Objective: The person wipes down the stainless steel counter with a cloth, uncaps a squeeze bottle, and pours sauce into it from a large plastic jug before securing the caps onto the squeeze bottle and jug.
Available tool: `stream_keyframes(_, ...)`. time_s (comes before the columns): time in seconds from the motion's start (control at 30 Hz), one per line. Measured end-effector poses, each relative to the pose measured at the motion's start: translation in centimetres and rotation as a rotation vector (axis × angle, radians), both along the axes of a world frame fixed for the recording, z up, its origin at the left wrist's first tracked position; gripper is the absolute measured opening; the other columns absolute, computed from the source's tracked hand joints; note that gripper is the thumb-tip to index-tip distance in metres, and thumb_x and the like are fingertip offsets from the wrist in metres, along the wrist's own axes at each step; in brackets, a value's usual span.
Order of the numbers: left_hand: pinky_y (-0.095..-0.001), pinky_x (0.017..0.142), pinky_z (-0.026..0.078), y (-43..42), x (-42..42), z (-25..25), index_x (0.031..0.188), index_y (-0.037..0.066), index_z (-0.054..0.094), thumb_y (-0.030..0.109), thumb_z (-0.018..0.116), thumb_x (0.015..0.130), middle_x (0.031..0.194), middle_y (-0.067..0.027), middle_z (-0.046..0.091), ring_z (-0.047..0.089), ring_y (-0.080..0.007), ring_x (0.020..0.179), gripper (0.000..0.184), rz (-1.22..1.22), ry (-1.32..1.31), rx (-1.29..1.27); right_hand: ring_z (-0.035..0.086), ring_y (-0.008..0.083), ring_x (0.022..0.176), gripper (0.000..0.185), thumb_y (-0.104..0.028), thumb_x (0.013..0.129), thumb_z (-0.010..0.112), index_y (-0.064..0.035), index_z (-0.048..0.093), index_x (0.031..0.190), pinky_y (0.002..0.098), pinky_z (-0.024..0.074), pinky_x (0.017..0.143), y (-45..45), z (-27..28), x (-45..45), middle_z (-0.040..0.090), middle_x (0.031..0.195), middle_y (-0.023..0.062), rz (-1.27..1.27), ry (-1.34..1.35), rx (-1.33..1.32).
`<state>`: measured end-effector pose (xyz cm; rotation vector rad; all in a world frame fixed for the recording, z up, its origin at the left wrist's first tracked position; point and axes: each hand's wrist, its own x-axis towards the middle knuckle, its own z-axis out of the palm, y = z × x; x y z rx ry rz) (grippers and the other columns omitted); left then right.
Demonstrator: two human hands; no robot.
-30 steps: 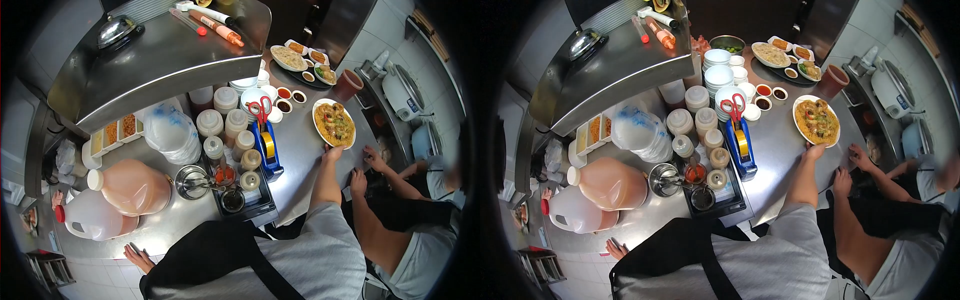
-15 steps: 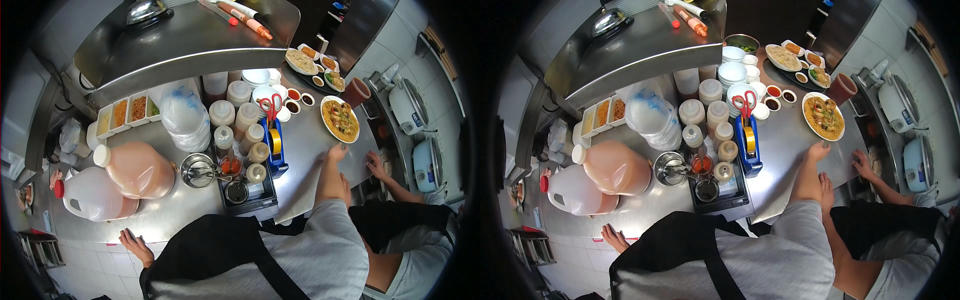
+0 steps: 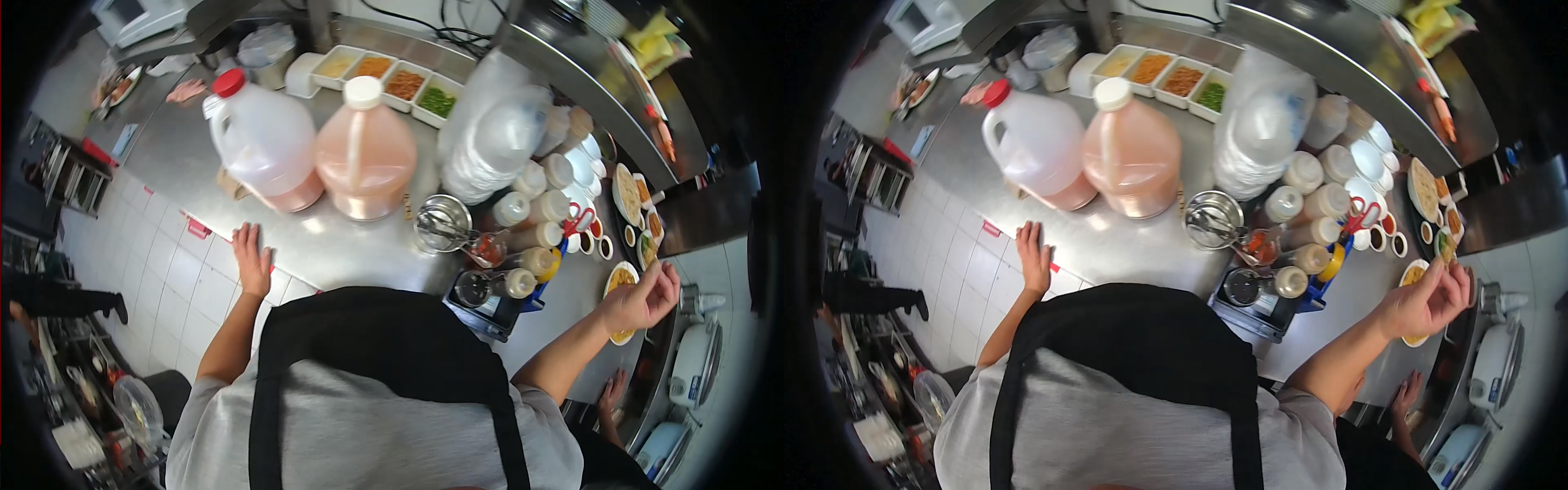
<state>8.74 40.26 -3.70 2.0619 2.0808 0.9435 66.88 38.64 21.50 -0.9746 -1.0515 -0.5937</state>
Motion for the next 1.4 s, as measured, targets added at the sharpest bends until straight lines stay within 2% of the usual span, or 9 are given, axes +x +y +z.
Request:
stream_keyframes(0.07,-0.0491,0.113,0.015,-0.1,0.0,-0.2,0.139,0.010,0.039,0.024,0.051,0.087,0.147,-0.0173,0.029,0.019,-0.0411,0.138,0.054,0.005,-0.011,0.023,0.056,0.0217,0.096,0.006,0.004,0.087,0.055,-0.0014,0.055,0.085,0.0354,0.0466,0.087,-0.2,1.4,-4.8,0.054,0.105,0.0129,0.380,0.035,0.086)
stream_keyframes(0.2,-0.0609,0.109,0.009,-0.4,0.5,0.1,0.142,0.015,0.035,0.030,0.054,0.087,0.150,-0.0065,0.028,0.014,-0.0331,0.142,0.060,0.142,0.031,-0.106,0.057,0.0218,0.090,0.004,0.003,0.082,0.058,-0.0002,0.056,0.081,0.0338,0.0477,0.081,0.0,2.0,-12.8,0.059,0.097,0.0130,0.638,-0.113,-0.287)
stream_keyframes(0.33,-0.0598,0.108,0.011,-0.3,-0.7,1.8,0.143,0.014,0.031,0.037,0.061,0.082,0.145,-0.0103,0.032,0.021,-0.0344,0.139,0.072,0.081,0.058,-0.058,0.057,0.0119,0.089,0.028,0.003,0.076,0.069,0.0027,0.063,0.103,0.0251,0.0480,0.079,1.9,1.2,-21.3,0.058,0.100,0.0076,0.913,-0.045,-0.925)
stream_keyframes(0.4,-0.0597,0.108,0.012,0.8,-2.3,2.2,0.143,0.013,0.030,0.040,0.065,0.078,0.143,-0.0125,0.033,0.023,-0.0352,0.137,0.079,0.011,0.036,0.033,0.057,0.0127,0.092,0.025,-0.001,0.081,0.067,0.0031,0.062,0.105,0.0256,0.0484,0.081,4.6,-0.9,-24.3,0.056,0.105,0.0079,1.019,0.085,-0.939)
stream_keyframes(0.6,-0.0589,0.107,0.017,8.0,-6.2,5.0,0.143,0.011,0.030,0.039,0.070,0.074,0.144,-0.0171,0.031,0.020,-0.0384,0.138,0.084,-0.186,0.063,0.118,0.057,0.0084,0.073,0.021,-0.016,0.084,0.070,-0.0002,0.061,0.096,0.0227,0.0473,0.068,11.1,-3.0,-32.4,0.059,0.081,0.0020,0.811,0.486,-0.891)
stream_keyframes(0.8,-0.0641,0.106,0.013,9.8,-6.7,4.8,0.141,0.015,0.036,0.050,0.060,0.081,0.151,-0.0145,0.021,0.012,-0.0345,0.142,0.074,-0.265,0.255,-0.204,0.047,0.0048,0.063,0.021,-0.018,0.080,0.075,-0.0052,0.058,0.079,0.0207,0.0394,0.059,10.6,-5.2,-36.0,0.055,0.069,-0.0035,0.579,0.644,-0.649)
stream_keyframes(1.07,-0.0647,0.106,0.011,9.0,-7.8,4.4,0.142,0.013,0.033,0.040,0.065,0.079,0.150,-0.0142,0.022,0.011,-0.0389,0.141,0.075,-0.397,0.094,-0.025,0.046,0.0033,0.067,0.022,-0.010,0.074,0.079,-0.0040,0.058,0.075,0.0214,0.0401,0.061,-5.0,-5.9,-39.7,0.056,0.072,-0.0036,0.398,0.732,-0.427)
stream_keyframes(1.17,-0.0619,0.107,0.013,8.8,-8.3,4.6,0.141,0.010,0.034,0.033,0.065,0.079,0.149,-0.0176,0.022,0.013,-0.0414,0.140,0.073,-0.433,0.024,0.038,0.047,0.0034,0.066,0.024,-0.009,0.071,0.081,-0.0042,0.057,0.071,0.0214,0.0400,0.059,-11.0,-4.4,-39.7,0.054,0.069,-0.0036,0.193,0.598,-0.679)
stream_keyframes(1.4,-0.0572,0.109,0.017,5.6,-9.7,4.7,0.135,0.005,0.042,0.016,0.066,0.078,0.145,-0.0280,0.023,0.018,-0.0489,0.134,0.063,-0.893,-0.149,0.244,0.054,0.0062,0.060,0.027,-0.014,0.068,0.083,-0.0050,0.059,0.067,0.0231,0.0441,0.055,-24.3,-4.2,-37.4,0.061,0.066,-0.0003,-0.025,0.930,-0.763)
